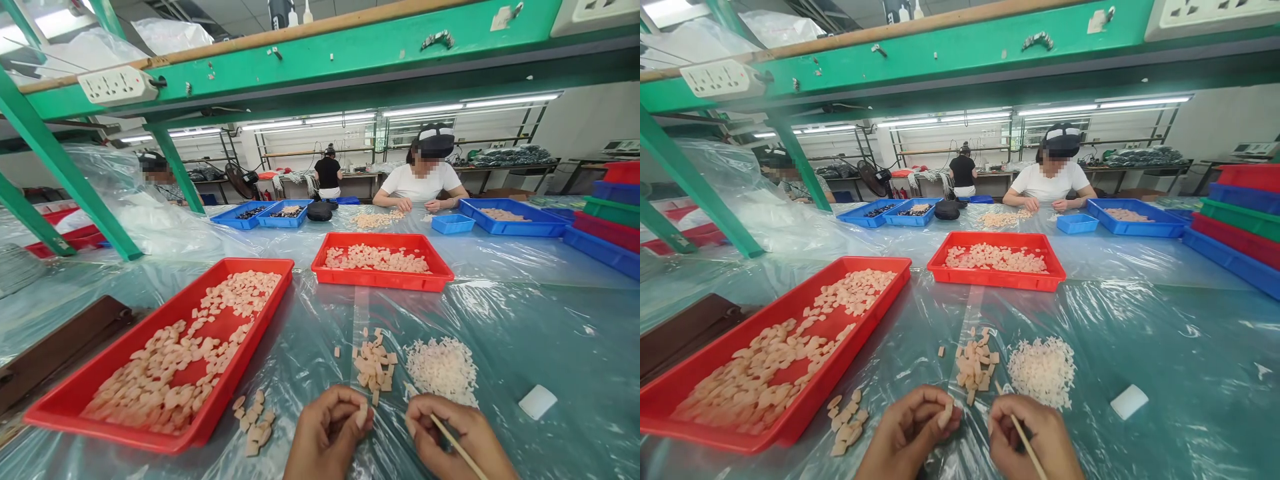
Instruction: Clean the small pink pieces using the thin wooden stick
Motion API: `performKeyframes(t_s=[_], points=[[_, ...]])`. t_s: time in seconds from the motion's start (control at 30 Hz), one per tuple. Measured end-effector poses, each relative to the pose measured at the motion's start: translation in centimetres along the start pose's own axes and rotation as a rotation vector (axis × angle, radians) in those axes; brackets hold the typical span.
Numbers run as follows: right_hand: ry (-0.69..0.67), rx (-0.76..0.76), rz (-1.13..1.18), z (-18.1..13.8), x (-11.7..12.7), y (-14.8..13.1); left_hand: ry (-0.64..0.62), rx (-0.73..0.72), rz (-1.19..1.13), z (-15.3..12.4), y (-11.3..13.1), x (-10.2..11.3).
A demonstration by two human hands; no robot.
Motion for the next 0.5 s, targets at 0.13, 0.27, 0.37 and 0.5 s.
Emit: performKeyframes(t_s=[0.13,0.27,0.37,0.5], points=[[0.064,0.023,-0.318,0.6,2.4,1.0,-0.087,-0.215,0.549,-0.1,0.0,0.1],[0.059,-0.076,-0.603,0.9,4.0,2.8,-0.093,-0.362,0.967,-0.2,-0.7,-0.5],[0.097,-0.118,-0.540,0.9,4.4,3.7,-0.065,-0.399,1.037,-0.3,-1.1,-0.6],[0.081,-0.124,-0.162,0.4,3.8,2.9,-0.059,-0.387,0.978,-0.2,-1.2,-0.3]])
Point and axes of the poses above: each hand's wrist, its own z-axis towards the middle knuckle, its own x-axis out of the back of the hand, y = z × x, the point moved 1 cm from there along z, towards the middle knuckle, and after that the axes turned 9 degrees about x, right-handed, at the moved point
